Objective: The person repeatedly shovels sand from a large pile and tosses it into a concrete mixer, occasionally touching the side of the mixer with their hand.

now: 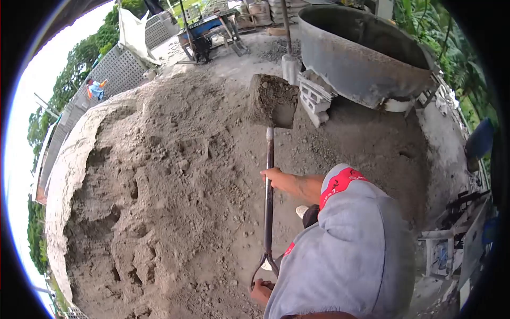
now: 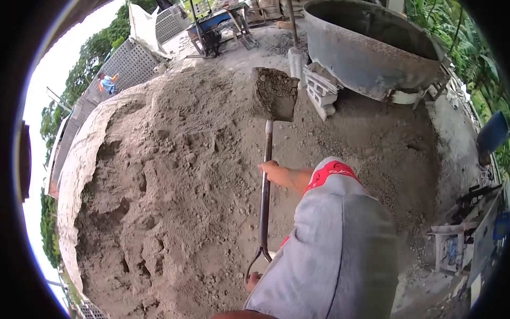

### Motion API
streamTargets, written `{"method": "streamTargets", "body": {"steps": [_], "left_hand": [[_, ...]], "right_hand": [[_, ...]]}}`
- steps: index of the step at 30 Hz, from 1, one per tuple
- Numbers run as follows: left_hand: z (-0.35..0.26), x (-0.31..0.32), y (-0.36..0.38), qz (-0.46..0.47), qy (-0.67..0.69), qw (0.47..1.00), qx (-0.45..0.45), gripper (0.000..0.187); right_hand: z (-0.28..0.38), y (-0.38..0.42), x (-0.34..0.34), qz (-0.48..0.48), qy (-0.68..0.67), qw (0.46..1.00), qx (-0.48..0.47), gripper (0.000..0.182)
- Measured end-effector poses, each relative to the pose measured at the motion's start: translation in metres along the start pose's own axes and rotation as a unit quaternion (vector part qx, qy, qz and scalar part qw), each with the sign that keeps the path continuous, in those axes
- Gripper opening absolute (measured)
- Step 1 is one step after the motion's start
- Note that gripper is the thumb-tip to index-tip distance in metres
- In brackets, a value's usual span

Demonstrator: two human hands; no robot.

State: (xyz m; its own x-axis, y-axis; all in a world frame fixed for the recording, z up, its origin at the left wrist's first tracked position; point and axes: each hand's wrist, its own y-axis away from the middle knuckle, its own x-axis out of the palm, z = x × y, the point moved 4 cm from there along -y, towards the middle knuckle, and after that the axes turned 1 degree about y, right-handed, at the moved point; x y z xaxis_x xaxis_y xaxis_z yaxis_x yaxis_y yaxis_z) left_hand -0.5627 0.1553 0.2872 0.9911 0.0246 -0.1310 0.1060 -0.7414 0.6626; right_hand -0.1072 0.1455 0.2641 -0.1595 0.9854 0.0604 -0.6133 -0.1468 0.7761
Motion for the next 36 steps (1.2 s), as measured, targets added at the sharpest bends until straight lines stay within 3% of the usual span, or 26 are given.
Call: {"method": "streamTargets", "body": {"steps": [3, 4, 5, 6, 7, 8, 9, 10, 11, 12, 14, 15, 17, 18, 19, 20, 22, 23, 26, 27, 30, 32, 34, 36], "left_hand": [[-0.095, 0.154, 0.039, 0.216, 0.115, 0.965, 0.099, 0.015], [-0.13, 0.202, 0.075, 0.262, 0.092, 0.953, 0.124, 0.015], [-0.162, 0.246, 0.118, 0.338, 0.108, 0.923, 0.149, 0.017], [-0.187, 0.286, 0.168, 0.412, 0.116, 0.884, 0.187, 0.017], [-0.21, 0.316, 0.232, 0.47, 0.103, 0.837, 0.259, 0.016], [-0.212, 0.345, 0.272, 0.501, 0.094, 0.791, 0.34, 0.017], [-0.209, 0.369, 0.305, 0.505, 0.039, 0.742, 0.439, 0.019], [-0.201, 0.383, 0.331, 0.502, -0.013, 0.682, 0.532, 0.022], [-0.185, 0.387, 0.343, 0.503, -0.064, 0.623, 0.596, 0.025], [-0.167, 0.396, 0.352, 0.498, -0.108, 0.557, 0.656, 0.027], [-0.126, 0.396, 0.319, 0.495, -0.132, 0.522, 0.682, 0.031], [-0.123, 0.385, 0.304, 0.5, -0.108, 0.551, 0.659, 0.029], [-0.108, 0.356, 0.244, 0.519, -0.073, 0.609, 0.595, 0.029], [-0.104, 0.335, 0.214, 0.566, -0.036, 0.681, 0.464, 0.032], [-0.107, 0.308, 0.186, 0.491, -0.055, 0.736, 0.463, 0.03], [-0.121, 0.284, 0.189, 0.491, -0.005, 0.804, 0.336, 0.028], [-0.126, 0.247, 0.145, 0.449, 0.051, 0.845, 0.287, 0.021], [-0.125, 0.225, 0.132, 0.384, 0.035, 0.882, 0.27, 0.022], [-0.105, 0.14, 0.116, 0.228, 0.071, 0.955, 0.178, 0.041], [-0.099, 0.109, 0.12, 0.178, 0.097, 0.967, 0.157, 0.048], [-0.079, 0.015, 0.147, 0.031, 0.177, 0.975, 0.128, 0.041], [-0.077, -0.026, 0.188, -0.075, 0.228, 0.966, 0.093, 0.039], [-0.054, -0.061, 0.211, -0.154, 0.294, 0.938, 0.097, 0.039], [-0.03, -0.082, 0.217, -0.172, 0.445, 0.874, 0.097, 0.047]], "right_hand": [[0.186, 0.032, -0.075, -0.005, -0.111, 0.986, -0.124, 0.023], [0.241, 0.022, -0.104, 0.061, -0.166, 0.958, -0.225, 0.024], [0.291, 0.059, -0.137, 0.07, -0.214, 0.929, -0.295, 0.028], [0.339, 0.029, -0.173, 0.086, -0.175, 0.903, -0.383, 0.027], [0.362, 0.066, -0.193, 0.049, -0.207, 0.86, -0.464, 0.042], [0.384, 0.07, -0.216, 0.077, -0.319, 0.863, -0.384, 0.061], [0.399, 0.084, -0.241, 0.09, -0.353, 0.848, -0.386, 0.061], [0.416, 0.065, -0.271, 0.043, -0.323, 0.845, -0.424, 0.059], [0.41, 0.059, -0.287, 0.018, -0.306, 0.861, -0.405, 0.056], [0.409, 0.056, -0.302, -0.006, -0.287, 0.875, -0.389, 0.053], [0.388, 0.05, -0.308, -0.016, -0.275, 0.876, -0.396, 0.042], [0.372, 0.056, -0.306, 0.0, -0.206, 0.896, -0.393, 0.04], [0.343, 0.042, -0.286, 0.063, -0.203, 0.902, -0.375, 0.044], [0.33, 0.042, -0.27, 0.077, -0.209, 0.896, -0.384, 0.041], [0.317, 0.042, -0.248, 0.119, -0.241, 0.905, -0.329, 0.041], [0.299, 0.032, -0.224, 0.106, -0.301, 0.881, -0.35, 0.034], [0.236, -0.016, -0.169, 0.145, -0.263, 0.931, -0.21, 0.025], [0.195, -0.033, -0.139, 0.13, -0.238, 0.953, -0.134, 0.024], [0.06, -0.059, -0.061, 0.127, -0.12, 0.984, 0.02, 0.017], [0.016, -0.06, -0.034, 0.149, -0.06, 0.985, 0.062, 0.016], [-0.116, -0.039, 0.039, 0.247, 0.143, 0.947, 0.144, 0.014], [-0.19, -0.01, 0.059, 0.283, 0.183, 0.912, 0.234, 0.012], [-0.239, 0.031, 0.093, 0.343, 0.291, 0.844, 0.292, 0.013], [-0.285, 0.062, 0.132, 0.395, 0.354, 0.767, 0.361, 0.021]]}}
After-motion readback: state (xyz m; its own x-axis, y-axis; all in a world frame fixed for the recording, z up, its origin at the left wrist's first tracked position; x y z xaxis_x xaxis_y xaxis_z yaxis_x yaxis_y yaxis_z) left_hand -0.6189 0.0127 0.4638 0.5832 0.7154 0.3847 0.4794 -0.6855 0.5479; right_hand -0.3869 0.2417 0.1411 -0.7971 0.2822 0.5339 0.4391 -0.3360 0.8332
